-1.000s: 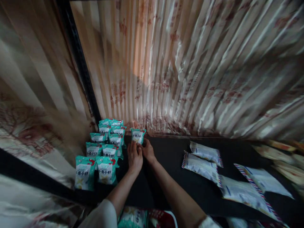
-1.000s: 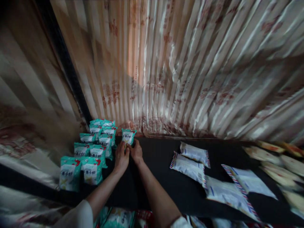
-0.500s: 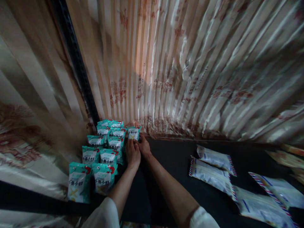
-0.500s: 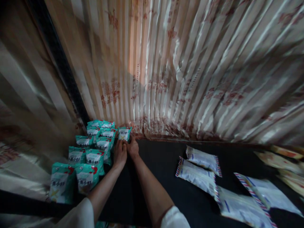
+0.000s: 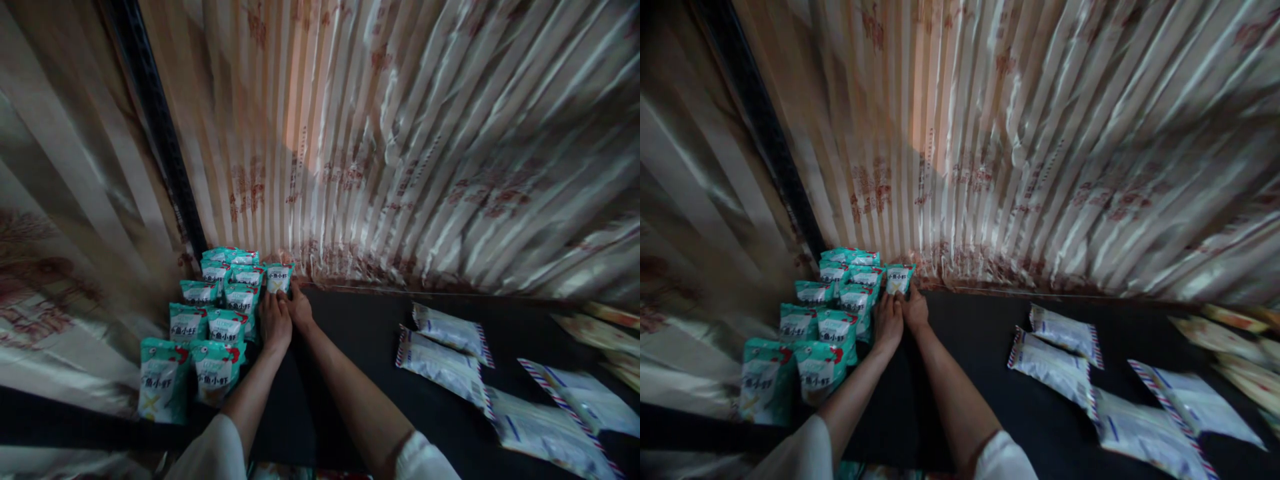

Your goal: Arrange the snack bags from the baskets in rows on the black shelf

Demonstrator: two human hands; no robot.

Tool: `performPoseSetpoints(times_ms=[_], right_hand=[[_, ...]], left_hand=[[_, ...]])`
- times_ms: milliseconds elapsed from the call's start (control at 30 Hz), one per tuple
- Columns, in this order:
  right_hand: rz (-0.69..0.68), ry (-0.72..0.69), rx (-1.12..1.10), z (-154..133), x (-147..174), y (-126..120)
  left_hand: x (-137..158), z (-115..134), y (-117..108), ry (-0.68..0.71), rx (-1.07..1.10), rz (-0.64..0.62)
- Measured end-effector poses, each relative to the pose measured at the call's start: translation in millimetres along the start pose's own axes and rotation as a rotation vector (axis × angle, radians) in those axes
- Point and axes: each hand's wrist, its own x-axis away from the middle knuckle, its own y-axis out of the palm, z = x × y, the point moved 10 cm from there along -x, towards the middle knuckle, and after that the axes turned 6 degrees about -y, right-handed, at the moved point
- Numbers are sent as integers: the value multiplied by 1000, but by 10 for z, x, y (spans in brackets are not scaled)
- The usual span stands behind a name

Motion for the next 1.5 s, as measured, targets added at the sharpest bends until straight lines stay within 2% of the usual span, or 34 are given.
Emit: performPoseSetpoints(times_ms=[167, 267, 433, 567, 700, 867, 1000, 1067, 1133, 1200, 1267, 1367, 1433, 1500], right_hand=[[53, -39, -29, -43, 12, -21], [51, -35, -46, -24, 7, 0], [43, -17, -69, -7, 26, 5], [130, -44, -94, -22, 91, -111], [232, -100, -107, -25, 294, -242], [334, -122, -241, 37, 919, -399], [388, -101, -456, 57, 1730, -554], [357, -71, -554, 63, 2183, -557], [260, -28, -568, 93, 2609, -451], [136, 32, -485, 203, 2970, -255], [79, 107, -336, 419, 3232, -73], [35, 259, -130, 825, 3416, 187], [6, 361, -103, 1050, 3444, 350], [-2, 383, -133, 1140, 3415, 461]], left_hand=[[-12, -23, -26, -9, 13, 8], [-16, -42, -6, -34, 27, -29], [-6, -66, 7, -41, 140, -44], [67, -68, -56, -54, 218, -20], [308, -39, -227, -69, 255, 16], [908, -13, -487, 8, 363, -62], [1630, -108, -770, 109, 460, -103], [2008, -234, -854, 125, 499, -145], [2326, -433, -855, 86, 474, -204], [2563, -659, -770, 15, 420, -294], [2710, -973, -666, -157, 284, -348], [2872, -1270, -524, -329, 111, -458], [2942, -1310, -475, -346, 78, -511], [2986, -1303, -475, -334, 85, -520]])
